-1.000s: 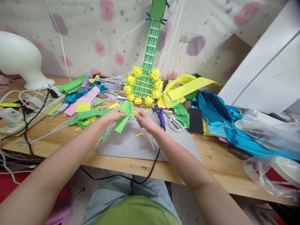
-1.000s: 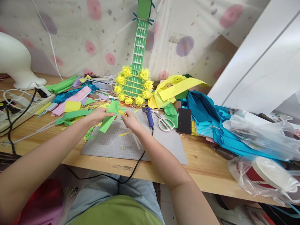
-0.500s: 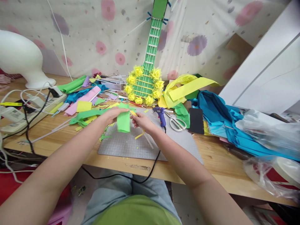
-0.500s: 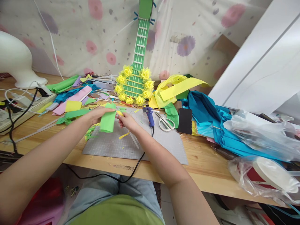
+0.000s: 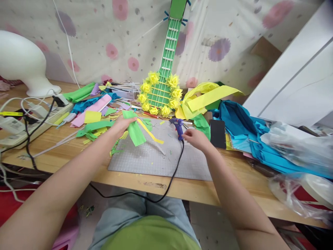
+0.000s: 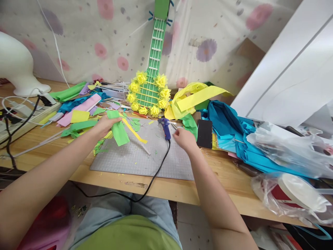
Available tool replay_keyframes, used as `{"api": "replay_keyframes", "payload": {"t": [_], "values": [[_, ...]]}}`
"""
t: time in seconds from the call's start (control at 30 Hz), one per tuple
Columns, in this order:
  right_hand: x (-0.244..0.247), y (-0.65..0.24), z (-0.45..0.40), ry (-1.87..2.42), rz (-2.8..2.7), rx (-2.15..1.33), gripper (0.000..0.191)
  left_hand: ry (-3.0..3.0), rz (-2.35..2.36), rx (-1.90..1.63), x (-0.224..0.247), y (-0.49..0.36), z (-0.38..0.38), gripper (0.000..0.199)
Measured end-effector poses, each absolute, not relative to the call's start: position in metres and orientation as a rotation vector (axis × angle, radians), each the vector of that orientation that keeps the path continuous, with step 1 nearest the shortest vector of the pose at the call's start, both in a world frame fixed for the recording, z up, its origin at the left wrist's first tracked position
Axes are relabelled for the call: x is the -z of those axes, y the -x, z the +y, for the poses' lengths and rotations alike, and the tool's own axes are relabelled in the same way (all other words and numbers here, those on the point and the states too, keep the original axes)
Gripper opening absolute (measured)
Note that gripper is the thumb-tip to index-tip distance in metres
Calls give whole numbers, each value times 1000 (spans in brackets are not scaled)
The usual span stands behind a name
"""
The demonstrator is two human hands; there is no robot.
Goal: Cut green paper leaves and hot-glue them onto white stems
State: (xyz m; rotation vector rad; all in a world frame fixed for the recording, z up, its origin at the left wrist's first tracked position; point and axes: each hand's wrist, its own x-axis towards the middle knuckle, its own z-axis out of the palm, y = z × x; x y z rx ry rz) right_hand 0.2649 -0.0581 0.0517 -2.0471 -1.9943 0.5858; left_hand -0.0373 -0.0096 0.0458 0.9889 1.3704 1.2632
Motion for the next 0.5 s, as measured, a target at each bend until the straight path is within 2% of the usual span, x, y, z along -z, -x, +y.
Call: {"api": "replay_keyframes", "payload": {"t": [0.1,0.17,0.27,0.37,0.5], "values": [[-43,-298,-50,2328,-1983,-131,23,-1122,1430,-1354,-37,34,-7,29],[-33,-309,-44,2376,-2056,-58,32,-1134,1446,-1365,-34,30,-7,28],[-20,-311,-36,2406,-2095,-39,39,-1089,1412,-1349,-33,28,-8,25],[-19,-309,-31,2434,-2066,-65,33,-1111,1396,-1344,-35,31,-8,24],[-36,-317,-31,2435,-1995,-297,27,-1048,1414,-1313,-38,38,-7,20]]}}
